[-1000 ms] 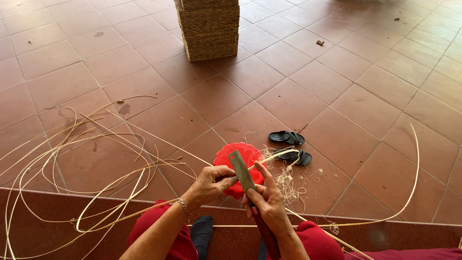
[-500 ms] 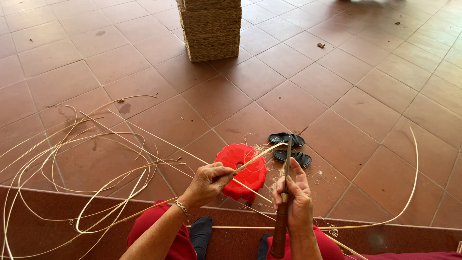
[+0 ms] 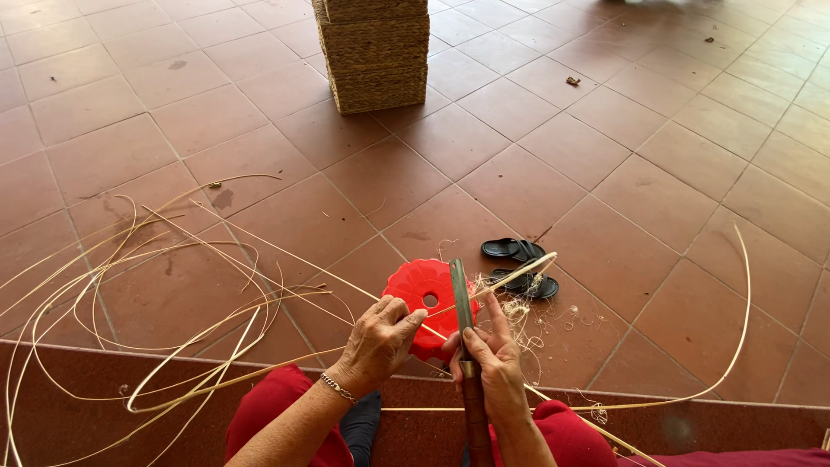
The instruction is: The person sits on a tiled floor and uses a machete to split a long bamboo strip into thinner strands. They hold the strip with one hand and repeatedly draw the blade along its length to separate fibers, accumulating thin strands on the floor.
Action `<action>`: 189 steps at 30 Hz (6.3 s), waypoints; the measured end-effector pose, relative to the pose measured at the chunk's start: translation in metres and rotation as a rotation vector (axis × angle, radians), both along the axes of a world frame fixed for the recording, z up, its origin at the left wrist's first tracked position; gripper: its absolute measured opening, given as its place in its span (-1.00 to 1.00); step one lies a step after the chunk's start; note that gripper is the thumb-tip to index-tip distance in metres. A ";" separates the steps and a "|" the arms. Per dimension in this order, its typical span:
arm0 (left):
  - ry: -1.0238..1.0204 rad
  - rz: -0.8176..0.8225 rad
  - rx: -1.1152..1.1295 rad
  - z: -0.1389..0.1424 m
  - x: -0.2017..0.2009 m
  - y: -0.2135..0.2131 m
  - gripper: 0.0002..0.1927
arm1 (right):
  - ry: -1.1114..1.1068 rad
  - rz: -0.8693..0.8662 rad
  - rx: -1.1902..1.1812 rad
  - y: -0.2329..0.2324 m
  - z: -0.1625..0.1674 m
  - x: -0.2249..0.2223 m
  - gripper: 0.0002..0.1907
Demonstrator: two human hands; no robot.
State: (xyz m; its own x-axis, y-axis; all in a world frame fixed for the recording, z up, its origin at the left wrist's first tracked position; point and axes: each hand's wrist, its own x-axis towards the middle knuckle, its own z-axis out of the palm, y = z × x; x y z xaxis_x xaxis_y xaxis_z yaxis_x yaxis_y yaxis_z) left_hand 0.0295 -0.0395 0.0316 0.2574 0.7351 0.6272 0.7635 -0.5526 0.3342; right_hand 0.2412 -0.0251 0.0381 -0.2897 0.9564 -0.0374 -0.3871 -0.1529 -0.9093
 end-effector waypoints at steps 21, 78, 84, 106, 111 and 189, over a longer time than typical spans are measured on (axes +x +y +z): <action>0.056 0.045 0.044 -0.009 -0.001 0.002 -0.73 | 0.203 0.007 -0.067 0.005 -0.003 0.016 -0.48; -1.195 -0.386 -1.180 0.012 -0.014 0.003 -0.76 | 0.317 0.488 0.040 0.008 0.012 0.015 -0.14; -1.256 -0.386 -1.114 0.023 -0.014 -0.003 -0.77 | 0.224 0.461 -0.076 -0.001 0.003 0.015 -0.39; -1.043 -0.301 -1.034 0.002 -0.009 0.005 -0.80 | -0.370 -0.117 0.184 0.007 -0.006 0.021 -0.45; -0.948 -0.399 -0.896 -0.014 -0.017 0.012 -0.87 | -0.414 -0.497 0.141 0.021 0.014 0.056 -0.46; -0.501 -0.250 -0.743 0.001 -0.014 0.002 -0.86 | -0.003 0.108 -0.074 -0.005 -0.021 0.003 -0.73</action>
State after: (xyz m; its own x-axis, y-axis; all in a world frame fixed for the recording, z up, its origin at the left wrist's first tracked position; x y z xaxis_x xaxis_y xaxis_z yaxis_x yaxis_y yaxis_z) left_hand 0.0153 -0.0376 0.0321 0.2888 0.9524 0.0980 0.3219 -0.1930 0.9269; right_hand 0.2444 -0.0298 0.0170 -0.3906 0.9142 -0.1081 -0.3621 -0.2606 -0.8950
